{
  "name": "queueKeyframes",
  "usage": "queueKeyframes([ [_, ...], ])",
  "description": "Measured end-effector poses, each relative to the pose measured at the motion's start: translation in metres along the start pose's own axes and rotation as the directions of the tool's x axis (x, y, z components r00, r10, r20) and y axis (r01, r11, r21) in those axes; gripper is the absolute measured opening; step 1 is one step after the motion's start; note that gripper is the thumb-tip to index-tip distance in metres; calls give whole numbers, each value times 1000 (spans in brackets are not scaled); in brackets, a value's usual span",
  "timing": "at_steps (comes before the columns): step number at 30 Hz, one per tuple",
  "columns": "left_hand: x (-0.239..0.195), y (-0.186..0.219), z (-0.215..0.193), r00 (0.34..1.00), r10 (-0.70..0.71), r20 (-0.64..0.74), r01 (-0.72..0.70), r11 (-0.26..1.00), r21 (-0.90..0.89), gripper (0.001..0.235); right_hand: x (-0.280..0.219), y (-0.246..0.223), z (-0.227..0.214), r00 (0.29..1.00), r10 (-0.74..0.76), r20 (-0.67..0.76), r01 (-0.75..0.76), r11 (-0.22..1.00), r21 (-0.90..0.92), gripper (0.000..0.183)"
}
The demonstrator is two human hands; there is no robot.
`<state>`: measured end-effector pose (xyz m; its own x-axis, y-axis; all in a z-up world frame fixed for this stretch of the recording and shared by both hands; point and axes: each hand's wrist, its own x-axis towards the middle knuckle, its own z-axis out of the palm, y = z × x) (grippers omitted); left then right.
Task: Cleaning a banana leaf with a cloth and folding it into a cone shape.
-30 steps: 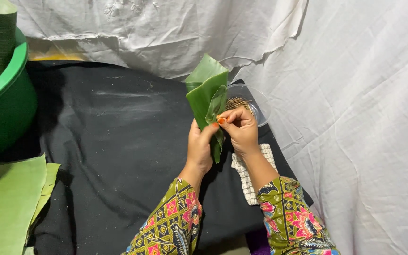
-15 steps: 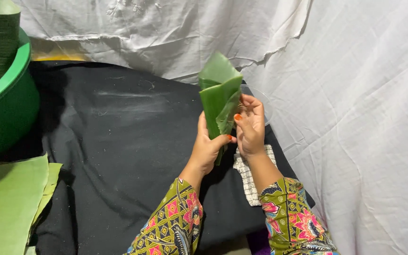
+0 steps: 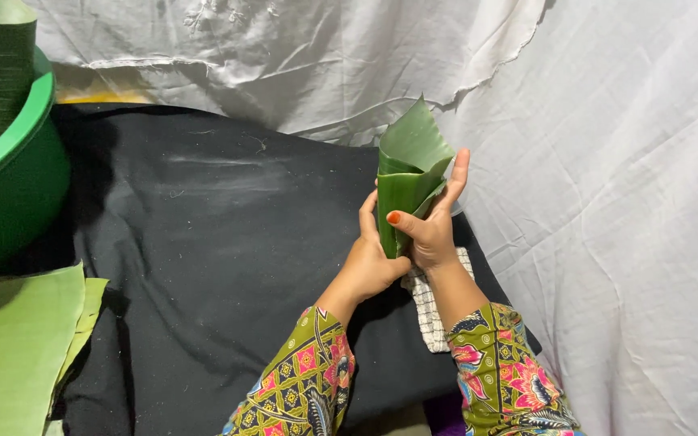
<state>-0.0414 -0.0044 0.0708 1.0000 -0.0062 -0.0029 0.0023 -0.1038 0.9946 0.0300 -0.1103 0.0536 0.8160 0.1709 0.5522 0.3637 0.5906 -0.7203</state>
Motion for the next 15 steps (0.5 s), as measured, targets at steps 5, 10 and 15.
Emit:
queueKeyframes([
  [5,2,-3,3,1000,-18,-16,19,1000,19,111,-1,9,-13,999,-14,-38,11,997,-77,139],
  [10,16,-38,6,993,-114,-11,111,984,-142,97,3,12,-23,994,-70,-88,59,990,-129,139],
  [15,26,-53,-1,946,-207,250,316,768,-558,46,6,11,-39,980,-109,-166,88,988,-127,131],
])
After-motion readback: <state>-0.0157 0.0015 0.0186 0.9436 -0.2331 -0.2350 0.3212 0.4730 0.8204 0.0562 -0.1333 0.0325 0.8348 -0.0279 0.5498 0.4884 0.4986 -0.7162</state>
